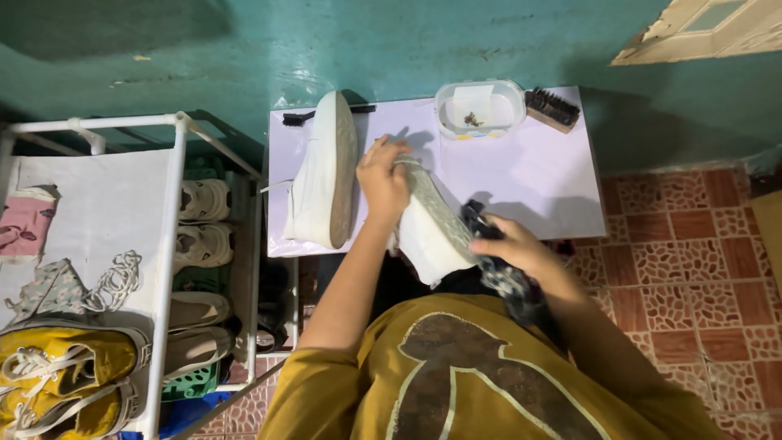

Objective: Cleaning the midsoles and soles of white sneakers using a cloth

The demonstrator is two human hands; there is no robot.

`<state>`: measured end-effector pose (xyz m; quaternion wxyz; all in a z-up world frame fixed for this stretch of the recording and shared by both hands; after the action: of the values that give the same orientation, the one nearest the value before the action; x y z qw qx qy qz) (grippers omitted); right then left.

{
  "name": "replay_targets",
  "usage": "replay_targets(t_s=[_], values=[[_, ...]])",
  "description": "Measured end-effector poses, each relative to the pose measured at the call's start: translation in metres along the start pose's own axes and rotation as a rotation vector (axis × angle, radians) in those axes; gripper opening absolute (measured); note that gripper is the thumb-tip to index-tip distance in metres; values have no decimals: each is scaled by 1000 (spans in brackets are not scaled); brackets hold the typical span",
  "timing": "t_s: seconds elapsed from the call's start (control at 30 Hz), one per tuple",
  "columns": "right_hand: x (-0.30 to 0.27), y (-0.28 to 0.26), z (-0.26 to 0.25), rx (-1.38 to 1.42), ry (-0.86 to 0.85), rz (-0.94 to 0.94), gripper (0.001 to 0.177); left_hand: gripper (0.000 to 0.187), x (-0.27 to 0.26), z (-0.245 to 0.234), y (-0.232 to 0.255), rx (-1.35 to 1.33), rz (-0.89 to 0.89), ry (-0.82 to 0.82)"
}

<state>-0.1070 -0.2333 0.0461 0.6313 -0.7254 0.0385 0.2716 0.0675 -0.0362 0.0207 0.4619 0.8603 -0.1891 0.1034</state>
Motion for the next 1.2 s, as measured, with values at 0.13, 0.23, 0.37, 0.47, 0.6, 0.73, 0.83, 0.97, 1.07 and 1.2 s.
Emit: replay_targets(t_s=[0.13,0.23,0.37,0.47,0.6,0.73,0.83,0.97,1.07,1.2], values=[[1,12,-28,-235,40,173,55,34,7,37,7,177,-143,-111],[-21,-7,-28,-320,70,151,46,33,16,53,12,221,-175,-149],[-18,-43,-34,-488,303,-167,78,28,16,40,16,-21,-134,-143],[9,-66,-8,-850,466,-516,49,25,13,38,8,-35,-80,-201],[46,-31,22,-1192,535,-573,56,26,11,48,-11,182,6,-277],[26,-21,22,-1197,530,-512,55,28,11,50,-3,185,-45,-308],[16,-18,18,-1235,563,-544,51,28,14,39,12,97,-59,-297],[27,-5,5,-1064,558,-506,49,47,-23,-11,-3,-433,-207,-60],[33,-1,-1,-933,530,-507,48,63,-62,-20,-23,-516,-333,-108],[40,3,-6,-798,492,-514,47,100,-84,-30,77,-517,-278,-493]])
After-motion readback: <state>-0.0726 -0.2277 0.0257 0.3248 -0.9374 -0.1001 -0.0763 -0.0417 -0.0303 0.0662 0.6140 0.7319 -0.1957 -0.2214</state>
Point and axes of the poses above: each hand's wrist, its own x-axis towards the middle knuckle, its own z-axis out of the palm, y = z × x, the point moved 7 cm from there along x, towards the middle knuckle, and after that the axes turned 15 degrees about -y, right-handed, at the moved point
